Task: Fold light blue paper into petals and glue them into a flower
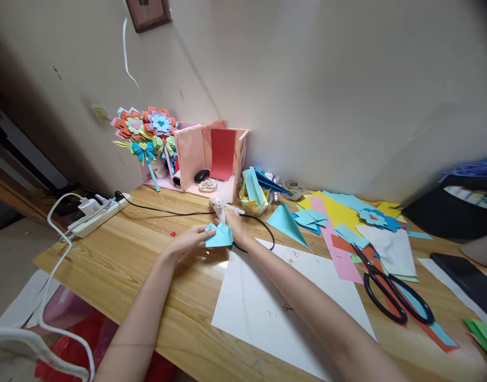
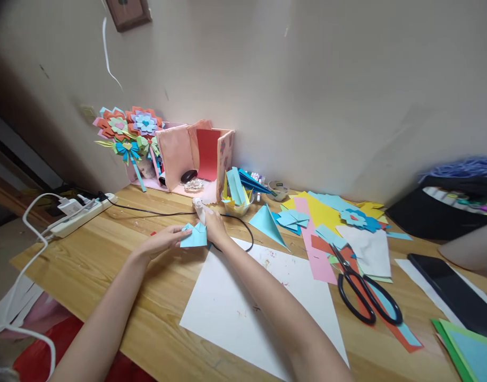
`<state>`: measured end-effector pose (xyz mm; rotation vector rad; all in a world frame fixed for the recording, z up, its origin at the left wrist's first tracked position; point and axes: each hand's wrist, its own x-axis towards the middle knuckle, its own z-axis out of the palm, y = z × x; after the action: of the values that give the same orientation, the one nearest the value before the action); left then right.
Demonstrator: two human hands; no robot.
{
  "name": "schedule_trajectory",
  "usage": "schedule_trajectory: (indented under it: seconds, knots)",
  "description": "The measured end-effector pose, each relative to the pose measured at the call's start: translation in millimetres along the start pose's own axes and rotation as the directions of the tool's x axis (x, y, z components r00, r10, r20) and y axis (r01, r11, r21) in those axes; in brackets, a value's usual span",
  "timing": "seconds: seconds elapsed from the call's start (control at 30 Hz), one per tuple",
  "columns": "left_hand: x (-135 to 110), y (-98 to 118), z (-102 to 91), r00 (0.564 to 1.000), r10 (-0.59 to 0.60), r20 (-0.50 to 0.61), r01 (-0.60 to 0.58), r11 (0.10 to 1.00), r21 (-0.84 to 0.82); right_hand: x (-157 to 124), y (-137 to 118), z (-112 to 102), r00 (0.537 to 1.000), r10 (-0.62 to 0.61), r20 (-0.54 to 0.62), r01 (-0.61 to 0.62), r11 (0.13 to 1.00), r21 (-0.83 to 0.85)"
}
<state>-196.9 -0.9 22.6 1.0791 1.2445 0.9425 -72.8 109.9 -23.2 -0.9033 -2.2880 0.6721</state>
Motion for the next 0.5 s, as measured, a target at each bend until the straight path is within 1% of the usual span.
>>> schedule_trajectory:
  seconds: [0.07, 0.1, 0.17, 0.2, 0.23, 0.3, 0.33, 0.37, 0.4, 0.5]
  knots:
    - [2.2, -0.5, 6.3, 1.000, -0.003, 0.017, 0.004, 1.000, -0.029, -14.2, 2.0, -12.6, 0.999, 0.041, -0.012, -0.040, 0.999, 0.027]
    - [3.3, -0.7, 9.7, 1.000, -0.003, 0.014, 0.004, 0.999, -0.039, -23.3, 3.5, -19.8, 0.997, 0.064, -0.038, -0.061, 0.996, 0.065]
    - [6.1, -1.8, 16.9, 1.000, -0.007, -0.014, 0.006, 0.999, -0.048, -43.5, 7.8, -34.2, 0.984, 0.122, -0.128, -0.095, 0.975, 0.199]
    - [8.1, -3.1, 20.6, 0.999, -0.009, -0.038, 0.007, 0.999, -0.045, -53.7, 10.3, -40.5, 0.978, 0.164, -0.125, -0.118, 0.942, 0.314]
    - [10.5, -4.9, 24.4, 0.998, -0.011, -0.065, 0.008, 0.999, -0.038, -63.4, 12.6, -45.8, 0.976, 0.210, -0.064, -0.160, 0.881, 0.445]
    - [15.5, -9.6, 32.2, 0.994, -0.015, -0.110, 0.013, 1.000, -0.013, -79.7, 16.1, -53.0, 0.960, 0.260, 0.105, -0.264, 0.709, 0.654]
    - [17.7, -11.9, 36.1, 0.992, -0.020, -0.121, 0.020, 1.000, 0.000, -85.8, 17.0, -55.1, 0.949, 0.265, 0.170, -0.304, 0.633, 0.712]
    - [19.3, -14.0, 40.1, 0.992, -0.028, -0.122, 0.029, 1.000, 0.006, -90.5, 17.2, -56.2, 0.942, 0.264, 0.206, -0.326, 0.583, 0.744]
    - [20.2, -15.5, 43.9, 0.993, -0.039, -0.116, 0.039, 0.999, 0.002, -94.0, 16.9, -56.8, 0.940, 0.262, 0.217, -0.331, 0.556, 0.763]
    - [19.5, -16.9, 53.5, 0.994, -0.057, -0.090, 0.054, 0.998, -0.041, -99.1, 15.0, -56.7, 0.945, 0.250, 0.210, -0.315, 0.528, 0.789]
